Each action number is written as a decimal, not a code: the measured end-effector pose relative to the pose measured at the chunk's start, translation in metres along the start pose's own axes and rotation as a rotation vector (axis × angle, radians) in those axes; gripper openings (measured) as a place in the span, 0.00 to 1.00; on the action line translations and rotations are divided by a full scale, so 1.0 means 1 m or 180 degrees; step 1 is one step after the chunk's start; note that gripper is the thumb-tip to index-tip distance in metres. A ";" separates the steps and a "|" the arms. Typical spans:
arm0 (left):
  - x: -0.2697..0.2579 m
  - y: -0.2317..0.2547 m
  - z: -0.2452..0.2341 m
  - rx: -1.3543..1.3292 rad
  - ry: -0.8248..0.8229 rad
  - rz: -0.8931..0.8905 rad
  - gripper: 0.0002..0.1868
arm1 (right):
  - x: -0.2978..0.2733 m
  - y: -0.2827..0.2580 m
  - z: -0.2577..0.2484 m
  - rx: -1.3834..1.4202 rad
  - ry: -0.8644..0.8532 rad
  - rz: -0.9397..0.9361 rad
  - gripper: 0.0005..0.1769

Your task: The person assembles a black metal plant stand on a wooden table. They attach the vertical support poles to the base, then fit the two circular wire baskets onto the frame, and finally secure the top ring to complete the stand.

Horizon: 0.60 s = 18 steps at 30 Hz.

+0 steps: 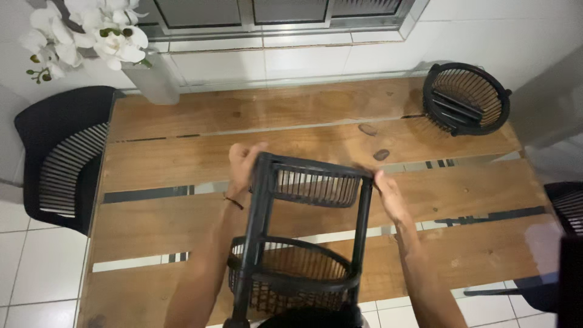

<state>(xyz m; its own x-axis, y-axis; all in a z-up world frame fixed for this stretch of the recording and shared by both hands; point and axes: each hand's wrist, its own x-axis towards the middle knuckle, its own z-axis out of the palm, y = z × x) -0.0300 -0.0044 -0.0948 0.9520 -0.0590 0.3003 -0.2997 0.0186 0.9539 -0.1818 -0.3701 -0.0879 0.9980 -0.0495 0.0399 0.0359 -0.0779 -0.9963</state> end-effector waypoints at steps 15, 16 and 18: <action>0.019 -0.078 -0.047 -0.1514 -0.1546 0.1008 0.26 | -0.003 0.004 0.037 0.1246 0.0312 -0.0767 0.32; 0.021 -0.078 -0.052 -0.1134 -0.1388 0.0343 0.29 | -0.002 -0.003 0.042 0.0952 0.0331 -0.0825 0.33; 0.024 -0.077 -0.062 -0.0355 -0.1036 -0.0971 0.37 | -0.001 -0.018 0.053 0.0517 0.0432 -0.0919 0.33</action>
<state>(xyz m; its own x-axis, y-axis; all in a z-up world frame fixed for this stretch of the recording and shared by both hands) 0.0198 0.0547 -0.1609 0.9214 -0.3885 0.0070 0.0169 0.0581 0.9982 -0.1803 -0.3159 -0.0736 0.9298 -0.1811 0.3206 0.3343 0.0507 -0.9411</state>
